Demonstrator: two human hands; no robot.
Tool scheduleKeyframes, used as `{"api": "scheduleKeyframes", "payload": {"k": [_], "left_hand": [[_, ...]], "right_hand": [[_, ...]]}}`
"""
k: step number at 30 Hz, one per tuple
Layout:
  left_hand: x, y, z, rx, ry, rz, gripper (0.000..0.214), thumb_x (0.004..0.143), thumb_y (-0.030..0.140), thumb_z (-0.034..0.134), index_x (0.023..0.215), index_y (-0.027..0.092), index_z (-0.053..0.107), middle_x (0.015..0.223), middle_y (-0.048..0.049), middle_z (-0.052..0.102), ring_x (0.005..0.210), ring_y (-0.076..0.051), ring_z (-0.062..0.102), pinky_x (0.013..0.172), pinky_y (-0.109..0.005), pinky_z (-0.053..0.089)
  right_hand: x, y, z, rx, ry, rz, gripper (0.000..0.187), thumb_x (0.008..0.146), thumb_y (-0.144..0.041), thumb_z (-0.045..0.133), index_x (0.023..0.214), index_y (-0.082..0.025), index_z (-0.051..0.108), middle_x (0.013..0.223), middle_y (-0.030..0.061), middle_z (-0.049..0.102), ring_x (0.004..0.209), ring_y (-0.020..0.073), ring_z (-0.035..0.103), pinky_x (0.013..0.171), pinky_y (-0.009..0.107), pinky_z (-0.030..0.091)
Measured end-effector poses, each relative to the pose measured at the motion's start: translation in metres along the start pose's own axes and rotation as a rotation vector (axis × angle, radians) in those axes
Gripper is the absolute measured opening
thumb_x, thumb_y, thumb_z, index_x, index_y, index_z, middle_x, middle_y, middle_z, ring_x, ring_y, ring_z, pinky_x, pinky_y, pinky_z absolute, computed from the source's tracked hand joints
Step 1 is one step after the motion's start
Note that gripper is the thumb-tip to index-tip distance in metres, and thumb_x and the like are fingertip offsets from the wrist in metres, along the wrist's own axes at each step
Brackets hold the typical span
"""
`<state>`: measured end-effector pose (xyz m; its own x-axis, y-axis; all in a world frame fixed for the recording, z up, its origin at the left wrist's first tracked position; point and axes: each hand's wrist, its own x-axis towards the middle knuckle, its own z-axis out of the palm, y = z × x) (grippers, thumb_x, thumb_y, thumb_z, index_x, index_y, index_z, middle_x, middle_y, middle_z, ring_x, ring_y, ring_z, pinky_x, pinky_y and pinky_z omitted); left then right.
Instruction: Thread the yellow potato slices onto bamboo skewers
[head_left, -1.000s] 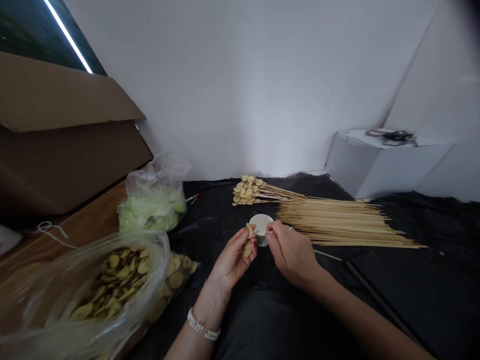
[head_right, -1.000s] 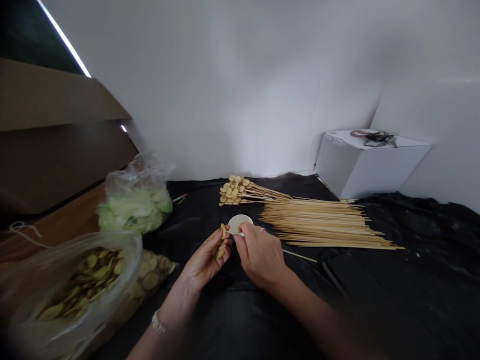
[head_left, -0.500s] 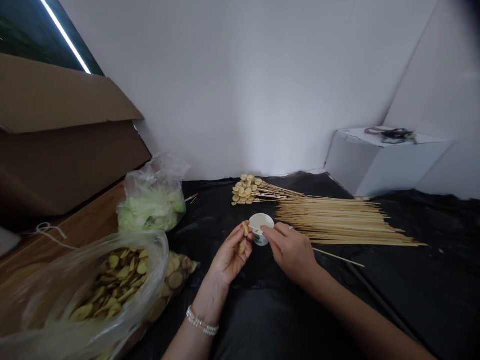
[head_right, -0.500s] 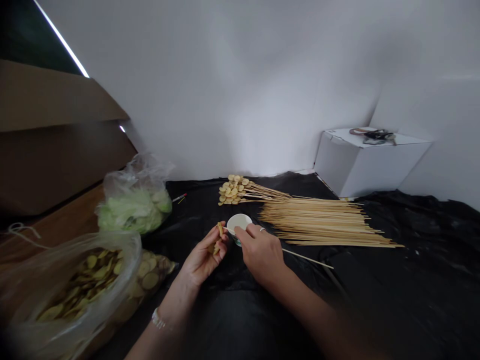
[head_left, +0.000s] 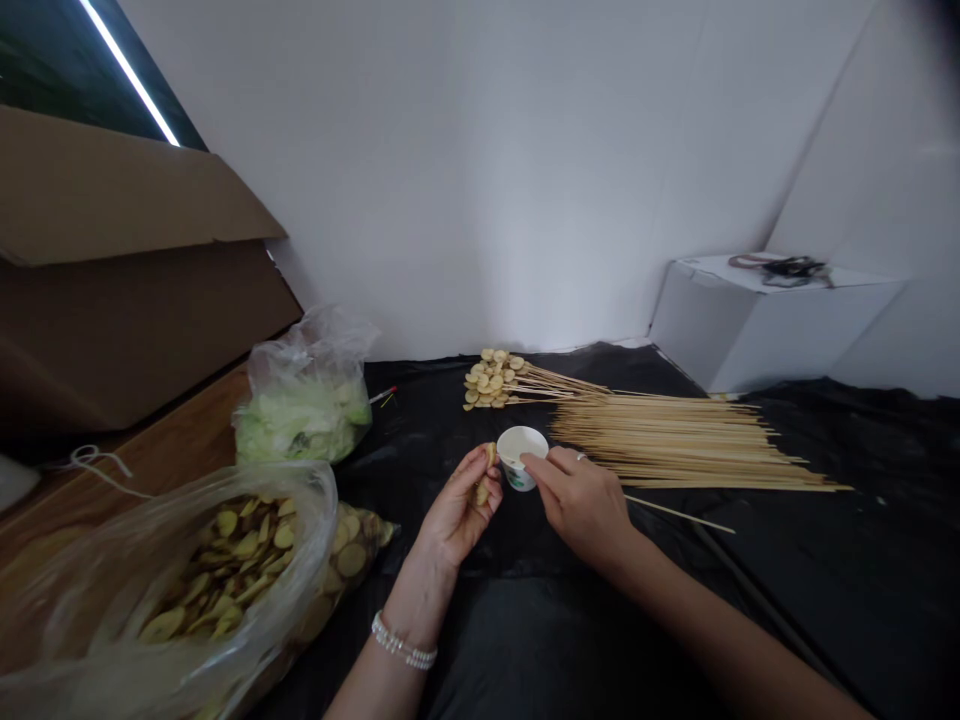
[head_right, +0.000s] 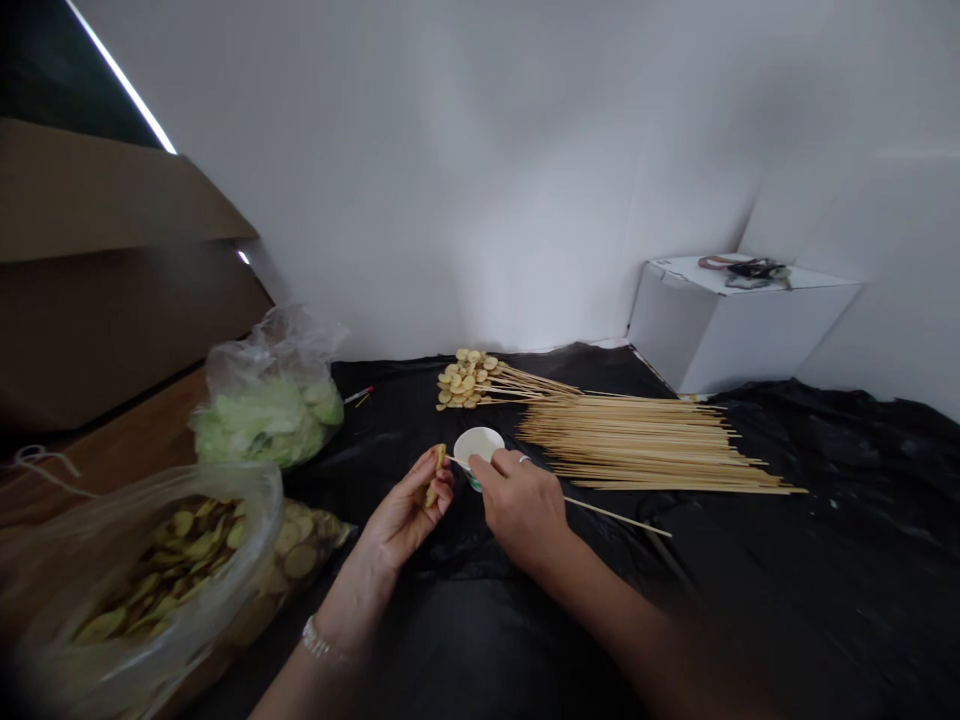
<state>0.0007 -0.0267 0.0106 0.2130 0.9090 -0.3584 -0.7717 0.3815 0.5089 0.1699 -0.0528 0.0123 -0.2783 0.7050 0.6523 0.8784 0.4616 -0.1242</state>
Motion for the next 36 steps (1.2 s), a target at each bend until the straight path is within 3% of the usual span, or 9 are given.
{"api": "scheduleKeyframes", "payload": {"k": [10,19,36], "left_hand": [[0.0017,-0.0013,-0.0007,0.093,0.018,0.099,0.020,0.075,0.003,0.065,0.094,0.010,0.067,0.080,-0.0047,0.064,0.062,-0.006,0.058,0.052,-0.011,0.048],[0.0021,-0.0002,-0.0016,0.269,0.048,0.283,0.031,0.061,0.011,0.080,0.091,0.011,0.070,0.075,-0.0034,0.066,0.057,-0.004,0.057,0.050,-0.010,0.046],[0.0016,0.0008,-0.0008,0.308,0.054,0.281,0.034,0.056,0.013,0.083,0.088,0.012,0.071,0.074,-0.0030,0.068,0.056,-0.004,0.057,0.049,-0.010,0.046]], "right_hand": [[-0.0006,-0.0007,-0.0001,-0.024,-0.001,-0.015,0.026,0.092,-0.021,0.044,0.104,-0.025,0.067,0.076,0.0014,0.060,0.068,0.0133,0.050,0.057,0.027,0.026],[-0.0005,0.0014,0.0002,-0.069,-0.002,-0.048,0.025,0.090,-0.019,0.047,0.103,-0.024,0.067,0.076,0.0018,0.060,0.068,0.0135,0.048,0.057,0.027,0.026],[-0.0010,0.0003,0.0005,-0.062,-0.033,-0.033,0.026,0.090,-0.020,0.046,0.106,-0.025,0.067,0.077,0.0021,0.061,0.068,0.0135,0.048,0.057,0.027,0.026]]}}
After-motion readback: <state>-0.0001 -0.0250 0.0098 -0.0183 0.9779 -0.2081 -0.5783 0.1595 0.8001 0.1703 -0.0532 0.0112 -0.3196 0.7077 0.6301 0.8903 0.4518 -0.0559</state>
